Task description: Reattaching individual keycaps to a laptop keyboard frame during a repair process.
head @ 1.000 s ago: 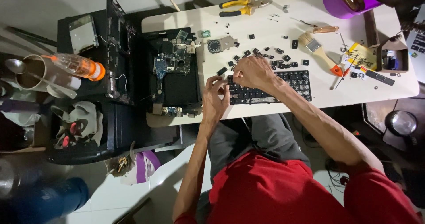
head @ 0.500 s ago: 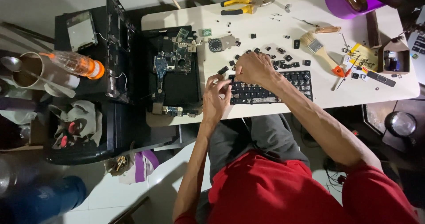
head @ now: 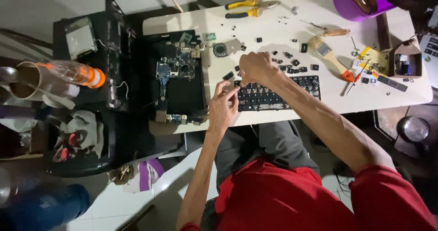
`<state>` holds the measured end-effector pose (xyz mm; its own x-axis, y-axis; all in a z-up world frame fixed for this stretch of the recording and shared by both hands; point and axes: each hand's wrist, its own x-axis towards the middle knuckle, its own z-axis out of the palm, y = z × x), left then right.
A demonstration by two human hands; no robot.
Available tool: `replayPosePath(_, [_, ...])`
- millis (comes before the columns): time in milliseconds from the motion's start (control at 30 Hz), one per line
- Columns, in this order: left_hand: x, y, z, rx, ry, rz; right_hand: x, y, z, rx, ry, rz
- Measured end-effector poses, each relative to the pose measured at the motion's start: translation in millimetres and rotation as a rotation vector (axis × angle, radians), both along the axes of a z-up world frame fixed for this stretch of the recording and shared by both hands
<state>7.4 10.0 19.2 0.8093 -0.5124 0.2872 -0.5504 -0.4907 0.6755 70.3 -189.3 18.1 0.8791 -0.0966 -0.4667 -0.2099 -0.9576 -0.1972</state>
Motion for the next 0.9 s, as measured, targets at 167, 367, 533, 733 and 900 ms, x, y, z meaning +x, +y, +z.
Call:
replayPosePath(167, [-1,1,-7,-0.038,-0.029,0.003,-31,8,53,0.134,-0.114,-0.069])
replayPosePath(367, [0,0,-5,-0.182,-0.034,-0.001,-44,-5,65,0.219,-0.249,-0.045])
replayPosePath(533, [3,1,-8,-0.278,-0.003,-0.008,-67,-6,78,0.268,-0.322,0.008])
replayPosePath(733, [4,3,-12,-0.285,0.077,0.008,-72,-7,45,0.247,-0.329,0.102])
replayPosePath(900, [4,2,-14,-0.333,0.144,-0.003,-71,-3,48,0.226,-0.345,0.138])
